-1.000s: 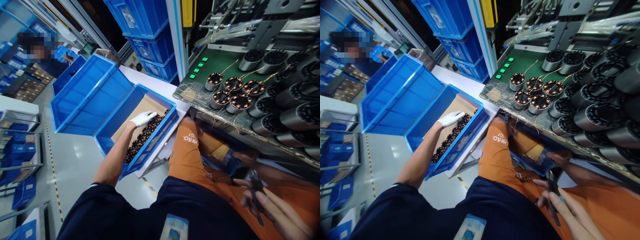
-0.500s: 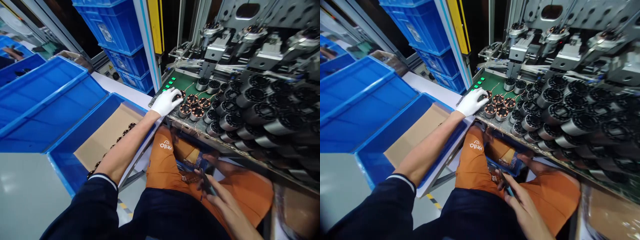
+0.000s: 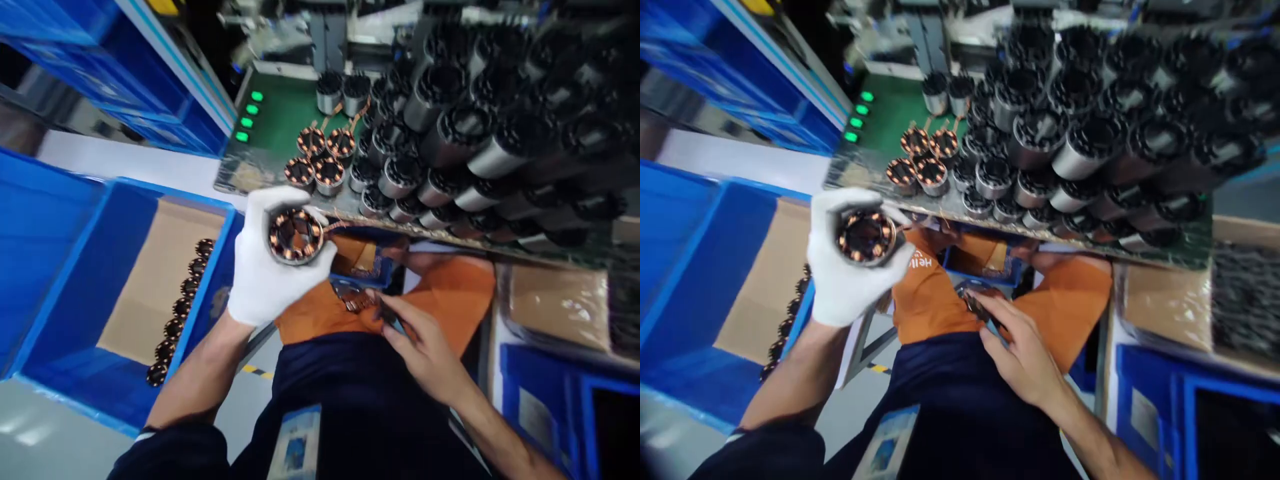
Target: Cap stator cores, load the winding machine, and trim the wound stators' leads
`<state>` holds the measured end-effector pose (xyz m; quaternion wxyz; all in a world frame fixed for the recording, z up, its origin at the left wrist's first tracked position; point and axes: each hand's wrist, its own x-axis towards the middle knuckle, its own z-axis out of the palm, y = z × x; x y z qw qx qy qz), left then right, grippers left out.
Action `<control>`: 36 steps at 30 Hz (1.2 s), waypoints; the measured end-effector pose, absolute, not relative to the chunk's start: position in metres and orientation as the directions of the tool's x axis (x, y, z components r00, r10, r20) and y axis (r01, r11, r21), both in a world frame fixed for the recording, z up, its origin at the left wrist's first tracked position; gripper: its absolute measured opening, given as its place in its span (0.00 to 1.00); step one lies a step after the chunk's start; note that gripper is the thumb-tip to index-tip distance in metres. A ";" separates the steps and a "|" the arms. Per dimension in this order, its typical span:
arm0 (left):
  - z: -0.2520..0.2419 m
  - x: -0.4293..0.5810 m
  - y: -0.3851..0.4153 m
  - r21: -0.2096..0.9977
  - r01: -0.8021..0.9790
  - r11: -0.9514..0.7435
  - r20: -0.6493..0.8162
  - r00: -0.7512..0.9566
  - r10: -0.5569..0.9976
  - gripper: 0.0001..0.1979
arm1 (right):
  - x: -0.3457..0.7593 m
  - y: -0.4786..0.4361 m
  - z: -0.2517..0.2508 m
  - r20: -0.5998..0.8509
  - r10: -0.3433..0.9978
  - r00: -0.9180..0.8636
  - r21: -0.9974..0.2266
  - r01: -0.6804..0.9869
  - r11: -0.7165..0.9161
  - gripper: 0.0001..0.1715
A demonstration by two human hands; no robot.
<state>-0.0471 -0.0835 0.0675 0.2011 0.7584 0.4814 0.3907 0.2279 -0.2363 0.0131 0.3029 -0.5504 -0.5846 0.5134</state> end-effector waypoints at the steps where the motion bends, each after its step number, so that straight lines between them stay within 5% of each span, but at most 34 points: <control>1: 0.070 -0.039 -0.101 0.700 0.539 -0.469 0.420 0.220 0.880 0.28 | 0.223 -0.228 0.021 -0.144 0.966 -0.215 -0.947 0.312 -0.072 0.31; 8: 0.065 -0.026 -0.140 0.716 0.553 -0.426 0.341 0.255 0.905 0.33 | 0.203 -0.201 0.041 0.045 0.969 -0.241 -0.977 0.191 0.093 0.40; 27: 0.057 -0.026 -0.145 0.680 0.488 -0.547 0.429 0.340 0.837 0.36 | 0.198 -0.215 0.035 0.073 0.988 -0.138 -0.988 0.126 0.091 0.38; 32: 0.060 -0.022 -0.149 0.598 0.663 -0.449 0.333 0.304 0.892 0.30 | 0.194 -0.206 0.024 -0.041 0.994 -0.098 -0.987 0.158 -0.025 0.28; 36: 0.038 -0.020 -0.136 0.473 0.837 -0.276 0.167 0.222 0.961 0.22 | 0.198 -0.184 -0.014 -0.340 0.932 -0.128 -0.941 0.044 -0.337 0.21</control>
